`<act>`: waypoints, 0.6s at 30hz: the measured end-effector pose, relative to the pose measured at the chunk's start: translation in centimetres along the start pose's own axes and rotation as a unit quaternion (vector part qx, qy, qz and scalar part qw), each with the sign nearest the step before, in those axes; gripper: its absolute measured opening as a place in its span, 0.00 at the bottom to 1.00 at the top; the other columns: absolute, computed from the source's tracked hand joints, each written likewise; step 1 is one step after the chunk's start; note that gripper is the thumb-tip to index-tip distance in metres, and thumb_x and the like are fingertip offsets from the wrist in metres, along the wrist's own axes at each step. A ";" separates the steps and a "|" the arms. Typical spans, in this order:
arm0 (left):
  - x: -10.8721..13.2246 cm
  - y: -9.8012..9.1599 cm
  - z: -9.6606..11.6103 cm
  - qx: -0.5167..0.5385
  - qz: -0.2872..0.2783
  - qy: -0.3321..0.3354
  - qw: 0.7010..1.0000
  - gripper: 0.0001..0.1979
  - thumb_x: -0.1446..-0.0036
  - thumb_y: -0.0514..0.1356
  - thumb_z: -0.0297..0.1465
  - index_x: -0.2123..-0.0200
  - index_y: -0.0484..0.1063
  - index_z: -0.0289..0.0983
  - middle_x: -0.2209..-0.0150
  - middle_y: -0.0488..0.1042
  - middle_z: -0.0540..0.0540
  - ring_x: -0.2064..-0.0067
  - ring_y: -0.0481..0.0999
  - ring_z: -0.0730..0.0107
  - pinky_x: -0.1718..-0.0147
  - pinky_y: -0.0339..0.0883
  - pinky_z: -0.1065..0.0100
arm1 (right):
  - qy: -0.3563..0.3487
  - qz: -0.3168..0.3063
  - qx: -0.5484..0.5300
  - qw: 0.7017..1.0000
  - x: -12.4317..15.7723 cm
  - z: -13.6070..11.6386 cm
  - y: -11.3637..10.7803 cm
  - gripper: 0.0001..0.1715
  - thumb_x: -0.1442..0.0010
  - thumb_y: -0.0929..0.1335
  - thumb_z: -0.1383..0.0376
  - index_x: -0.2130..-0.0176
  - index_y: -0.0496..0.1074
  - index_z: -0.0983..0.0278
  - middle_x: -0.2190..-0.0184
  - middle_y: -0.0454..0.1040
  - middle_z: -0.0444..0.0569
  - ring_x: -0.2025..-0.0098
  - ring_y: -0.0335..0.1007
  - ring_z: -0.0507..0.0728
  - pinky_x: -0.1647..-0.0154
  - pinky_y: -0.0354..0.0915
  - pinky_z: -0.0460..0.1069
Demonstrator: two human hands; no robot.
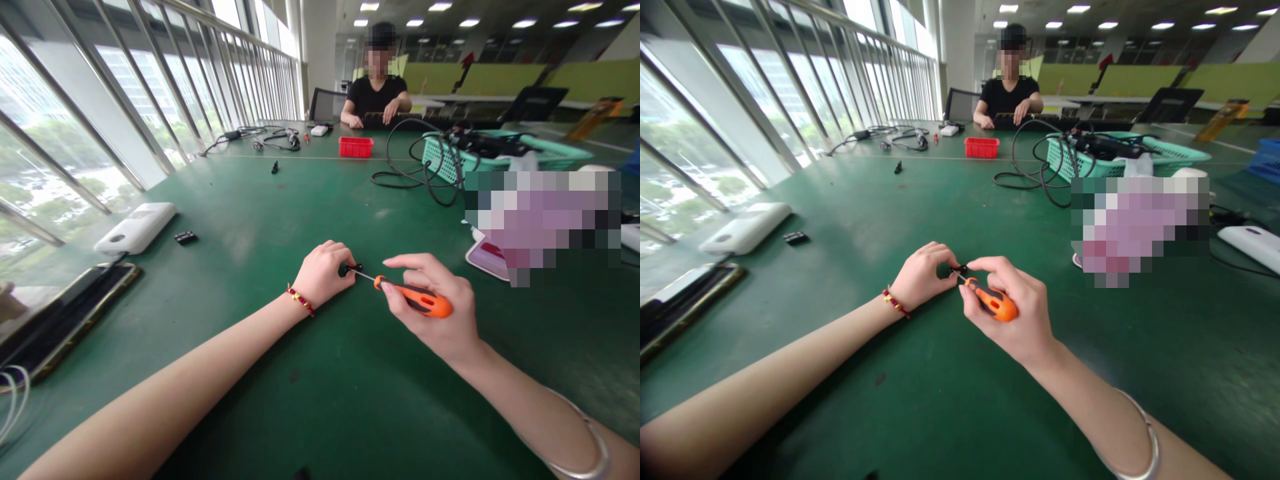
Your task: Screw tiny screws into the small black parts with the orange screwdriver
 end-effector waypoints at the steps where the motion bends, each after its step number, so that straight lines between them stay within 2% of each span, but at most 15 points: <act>1: 0.0 0.0 0.0 0.000 0.000 0.000 1.000 0.02 0.53 0.58 0.27 0.72 0.70 0.37 0.68 0.74 0.49 0.63 0.70 0.67 0.62 0.66 0.67 | -0.003 0.002 -0.001 1.000 0.0 -0.1 0.0 0.12 0.49 0.68 0.67 0.61 0.67 0.63 0.85 0.55 0.34 0.83 0.52 0.46 0.78 0.57 0.44; 4: 0.0 0.0 0.0 -0.004 -0.002 -0.002 1.000 0.02 0.52 0.58 0.27 0.73 0.70 0.37 0.68 0.74 0.48 0.63 0.70 0.67 0.63 0.66 0.67 | -0.019 0.040 -0.018 0.999 -0.1 -0.3 -0.5 0.19 0.50 0.68 0.70 0.56 0.65 0.62 0.79 0.62 0.39 0.78 0.60 0.49 0.72 0.62 0.46; 7: 0.0 0.0 0.0 -0.009 -0.005 -0.005 1.000 0.02 0.52 0.58 0.26 0.73 0.70 0.37 0.69 0.74 0.48 0.63 0.70 0.67 0.63 0.66 0.67 | -0.033 0.075 -0.045 0.996 -0.1 -0.3 -0.9 0.28 0.52 0.69 0.69 0.51 0.61 0.62 0.65 0.66 0.48 0.66 0.66 0.54 0.65 0.66 0.50; 9: 0.0 0.0 -0.1 -0.009 -0.006 -0.007 1.000 0.02 0.53 0.58 0.26 0.73 0.70 0.37 0.68 0.74 0.48 0.63 0.70 0.67 0.62 0.66 0.67 | -0.016 0.063 -0.043 0.997 -0.1 0.0 -0.7 0.33 0.53 0.70 0.66 0.48 0.58 0.63 0.67 0.65 0.47 0.69 0.65 0.53 0.69 0.66 0.49; 11: 0.0 0.0 -0.1 -0.008 -0.006 -0.007 1.000 0.03 0.53 0.58 0.26 0.72 0.70 0.37 0.68 0.74 0.48 0.63 0.70 0.67 0.62 0.66 0.67 | 0.000 0.023 -0.020 1.000 -0.1 0.3 -0.2 0.30 0.53 0.70 0.63 0.50 0.61 0.63 0.77 0.62 0.39 0.78 0.60 0.50 0.76 0.62 0.47; 13: 0.0 0.0 0.0 -0.008 -0.006 -0.005 1.000 0.03 0.53 0.58 0.26 0.72 0.70 0.37 0.68 0.74 0.48 0.62 0.70 0.67 0.62 0.66 0.67 | 0.002 -0.021 0.004 1.000 -0.1 0.1 0.4 0.17 0.51 0.69 0.63 0.59 0.67 0.63 0.85 0.55 0.35 0.84 0.52 0.47 0.80 0.58 0.45; 15: 0.0 0.0 0.0 -0.008 -0.007 -0.003 1.000 0.02 0.53 0.58 0.26 0.72 0.70 0.37 0.68 0.74 0.48 0.62 0.70 0.67 0.61 0.66 0.67 | -0.001 -0.030 0.006 1.000 -0.1 -0.1 0.5 0.10 0.49 0.68 0.65 0.64 0.68 0.63 0.87 0.53 0.34 0.85 0.51 0.46 0.80 0.57 0.44; 16: 0.0 0.0 0.0 -0.008 -0.006 -0.003 1.000 0.02 0.53 0.58 0.26 0.72 0.70 0.37 0.68 0.74 0.48 0.62 0.70 0.67 0.61 0.66 0.67 | -0.002 -0.020 0.000 1.000 -0.1 -0.1 0.3 0.10 0.49 0.68 0.66 0.63 0.68 0.64 0.86 0.55 0.34 0.84 0.52 0.46 0.79 0.58 0.44; 18: 0.0 -0.1 0.0 -0.009 -0.004 -0.007 1.000 0.02 0.52 0.58 0.26 0.72 0.70 0.37 0.69 0.74 0.48 0.63 0.70 0.67 0.62 0.66 0.67 | -0.010 0.017 -0.019 1.000 -0.2 -0.2 -0.2 0.17 0.49 0.68 0.68 0.58 0.67 0.64 0.81 0.62 0.38 0.79 0.60 0.48 0.74 0.62 0.45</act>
Point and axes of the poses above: each hand's wrist, its own x-axis away from the middle knuckle, its own y-axis out of the palm, z = x × y, the point moved 9 cm from there along -x, towards the middle knuckle
